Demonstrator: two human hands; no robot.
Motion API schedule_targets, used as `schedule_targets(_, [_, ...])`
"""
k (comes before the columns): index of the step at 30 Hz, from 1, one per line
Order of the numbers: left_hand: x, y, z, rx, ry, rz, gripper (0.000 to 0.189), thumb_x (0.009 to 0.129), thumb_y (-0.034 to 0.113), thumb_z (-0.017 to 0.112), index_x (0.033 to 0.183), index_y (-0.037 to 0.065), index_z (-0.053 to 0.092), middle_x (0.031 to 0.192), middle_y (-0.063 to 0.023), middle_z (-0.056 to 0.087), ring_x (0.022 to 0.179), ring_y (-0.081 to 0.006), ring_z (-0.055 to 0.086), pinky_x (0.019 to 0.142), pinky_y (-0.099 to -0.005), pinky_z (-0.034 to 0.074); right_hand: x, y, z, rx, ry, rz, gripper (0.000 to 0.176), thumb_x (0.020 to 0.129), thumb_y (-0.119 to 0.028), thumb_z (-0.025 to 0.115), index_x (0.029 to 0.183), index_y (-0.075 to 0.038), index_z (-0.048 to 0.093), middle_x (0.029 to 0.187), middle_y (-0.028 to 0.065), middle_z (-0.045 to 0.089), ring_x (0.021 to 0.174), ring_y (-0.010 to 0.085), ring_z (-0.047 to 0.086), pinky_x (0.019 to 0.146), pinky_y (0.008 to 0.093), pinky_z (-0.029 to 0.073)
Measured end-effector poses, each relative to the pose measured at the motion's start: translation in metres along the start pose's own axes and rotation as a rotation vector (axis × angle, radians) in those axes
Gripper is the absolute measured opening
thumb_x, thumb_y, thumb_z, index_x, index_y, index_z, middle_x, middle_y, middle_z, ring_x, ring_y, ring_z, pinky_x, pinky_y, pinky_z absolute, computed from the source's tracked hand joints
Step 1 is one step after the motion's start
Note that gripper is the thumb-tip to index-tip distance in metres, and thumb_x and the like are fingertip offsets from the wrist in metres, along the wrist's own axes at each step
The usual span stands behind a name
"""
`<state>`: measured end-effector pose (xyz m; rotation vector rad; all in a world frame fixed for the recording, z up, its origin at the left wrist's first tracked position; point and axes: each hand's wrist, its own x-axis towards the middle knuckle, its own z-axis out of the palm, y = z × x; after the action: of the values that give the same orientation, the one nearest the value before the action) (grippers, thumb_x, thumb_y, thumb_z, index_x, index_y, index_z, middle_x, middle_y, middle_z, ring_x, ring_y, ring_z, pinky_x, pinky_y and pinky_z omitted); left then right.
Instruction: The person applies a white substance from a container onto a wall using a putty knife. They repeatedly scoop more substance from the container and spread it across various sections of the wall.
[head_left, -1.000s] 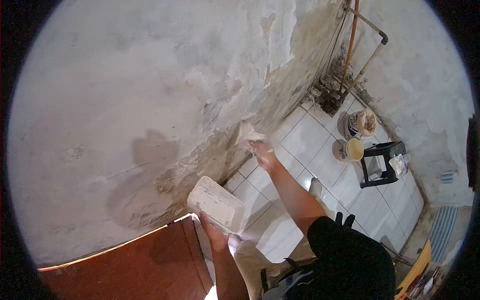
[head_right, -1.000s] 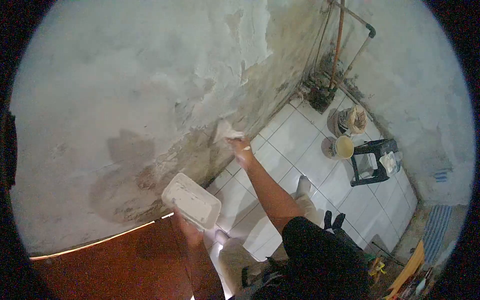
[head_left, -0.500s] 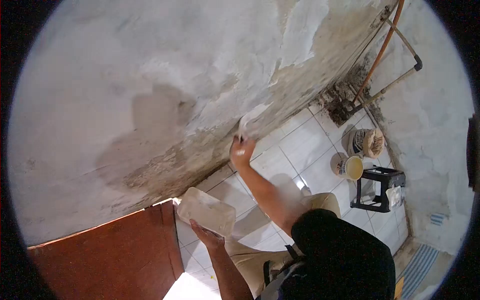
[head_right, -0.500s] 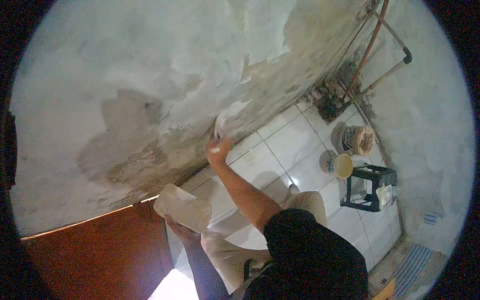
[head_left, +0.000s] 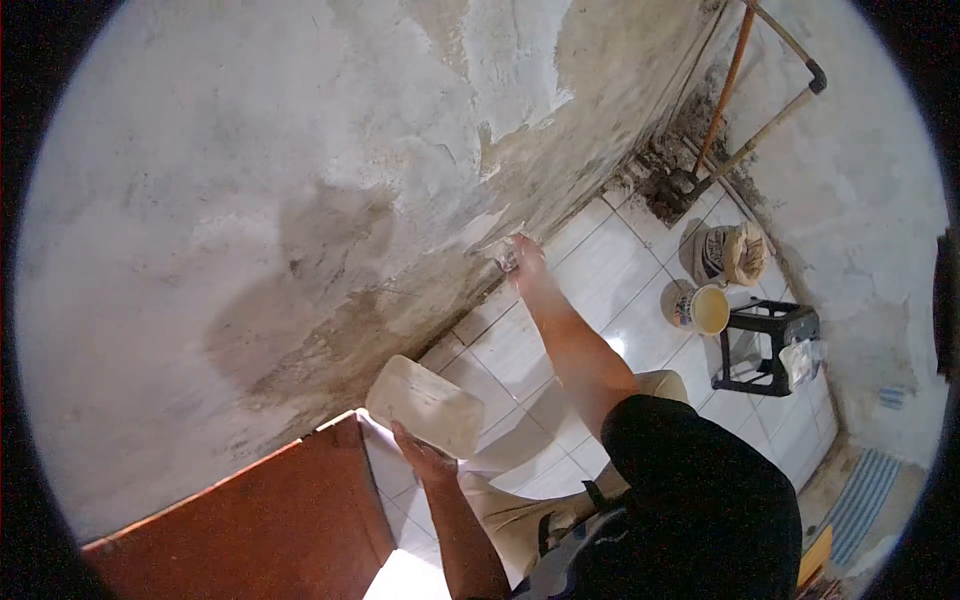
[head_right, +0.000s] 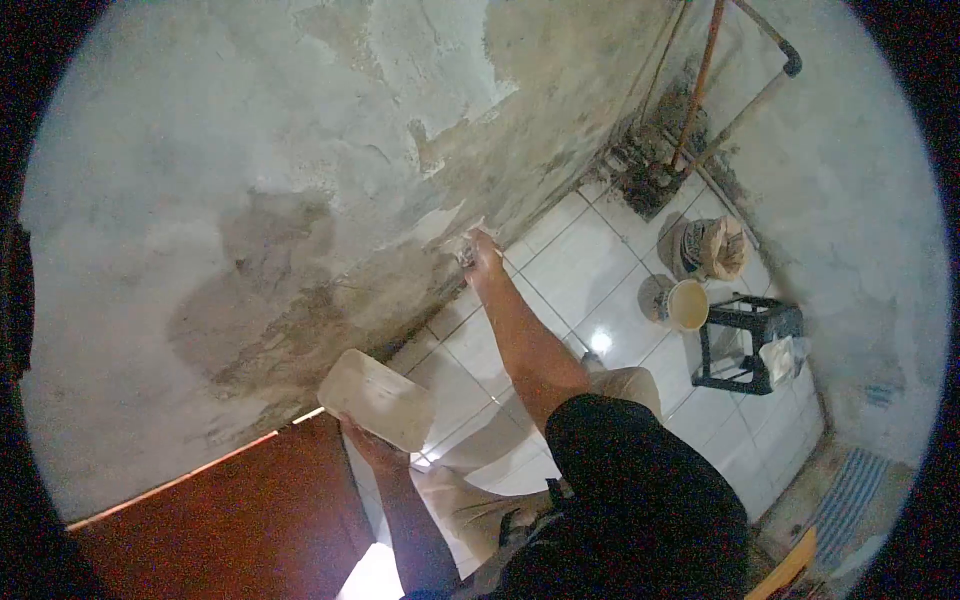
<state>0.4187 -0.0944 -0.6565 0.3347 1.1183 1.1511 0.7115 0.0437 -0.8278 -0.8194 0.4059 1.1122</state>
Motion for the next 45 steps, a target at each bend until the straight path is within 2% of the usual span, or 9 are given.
schedule_targets(14, [0.006,0.095,-0.087,-0.089,-0.287,-0.091,0.069,0.093,0.05,0.045,0.143,0.007,0.027,0.143,-0.0138,0.036,0.13,-0.0327,0.038,0.11,-0.0468,0.03,-0.117,0.052,0.086,-0.453,0.066,-0.399,0.008,0.081,-0.014,0.066,0.079,-0.008,0.062,0.068,0.0006,0.054,0.059,0.0119,0.047,0.053,0.0307,0.035])
schedule_targets(18, [0.008,0.124,-0.111,-0.009,-0.343,-0.082,0.076,0.088,0.06,0.048,0.144,0.012,0.028,0.146,-0.0127,0.034,0.13,-0.0359,0.036,0.108,-0.0553,0.031,-0.165,0.09,0.107,-0.759,0.018,-0.815,0.016,0.085,-0.014,0.061,0.087,0.001,0.064,0.067,0.0021,0.057,0.063,0.0156,0.052,0.059,0.0341,0.041])
schedule_targets(20, [-0.011,0.148,-0.098,0.026,-0.316,-0.042,0.076,0.088,0.06,0.048,0.144,0.013,0.028,0.146,-0.0124,0.034,0.131,-0.0361,0.036,0.108,-0.0547,0.031,-0.194,0.09,0.11,-1.445,-0.093,-0.858,0.019,0.086,-0.017,0.061,0.097,-0.004,0.066,0.073,0.0061,0.061,0.069,0.0202,0.056,0.063,0.0368,0.045])
schedule_targets(24, [-0.029,0.166,-0.101,-0.067,-0.213,0.135,0.073,0.091,0.053,0.049,0.143,0.007,0.028,0.145,-0.0147,0.033,0.131,-0.0329,0.036,0.108,-0.0506,0.032,-0.199,0.096,0.113,-0.917,-0.216,-0.852,0.021,0.088,-0.028,0.06,0.101,-0.013,0.068,0.086,0.0136,0.066,0.077,0.0251,0.06,0.068,0.0409,0.046])
schedule_targets(30, [-0.06,0.204,-0.101,-0.127,-0.17,0.317,0.078,0.087,0.059,0.049,0.144,0.011,0.027,0.144,-0.0137,0.034,0.131,-0.0349,0.035,0.106,-0.052,0.034,-0.267,0.083,0.184,-1.196,0.161,-0.714,0.034,0.085,-0.025,0.059,0.103,0.004,0.064,0.093,0.0191,0.066,0.086,0.0332,0.062,0.074,0.0419,0.048])
schedule_targets(33, [-0.077,0.199,-0.112,-0.165,-0.085,0.387,0.081,0.085,0.062,0.049,0.145,0.013,0.026,0.143,-0.0131,0.034,0.131,-0.0361,0.034,0.105,-0.0528,0.034,-0.253,0.136,0.171,-1.51,-0.063,-1.268,0.043,0.072,-0.015,0.061,0.114,-0.004,0.061,0.107,0.0204,0.062,0.099,0.0357,0.059,0.083,0.044,0.047])
schedule_targets(37, [-0.096,0.184,-0.123,-0.193,-0.024,0.405,0.08,0.086,0.062,0.047,0.145,0.013,0.026,0.144,-0.0122,0.032,0.13,-0.0353,0.034,0.105,-0.0522,0.034,-0.201,0.171,0.091,-1.545,-0.288,-1.37,0.039,0.074,-0.018,0.061,0.11,-0.003,0.063,0.097,0.0208,0.064,0.091,0.0373,0.061,0.076,0.0457,0.048])
schedule_targets(40, [-0.102,0.178,-0.137,-0.195,0.02,0.384,0.08,0.086,0.062,0.046,0.145,0.013,0.025,0.145,-0.0119,0.03,0.131,-0.0348,0.034,0.105,-0.0509,0.034,-0.18,0.161,0.048,-1.955,-0.445,-1.046,0.035,0.077,-0.021,0.06,0.106,-0.001,0.064,0.082,0.022,0.065,0.079,0.0399,0.062,0.068,0.0485,0.048])
schedule_targets(45, [-0.112,0.183,-0.122,-0.117,0.074,0.515,0.08,0.087,0.063,0.044,0.146,0.013,0.024,0.145,-0.0115,0.032,0.13,-0.034,0.036,0.104,-0.0501,0.035,-0.24,0.07,0.109,-1.385,-0.149,-1.227,0.029,0.086,-0.02,0.056,0.102,0.004,0.062,0.074,0.0262,0.06,0.072,0.0416,0.06,0.065,0.05,0.045])
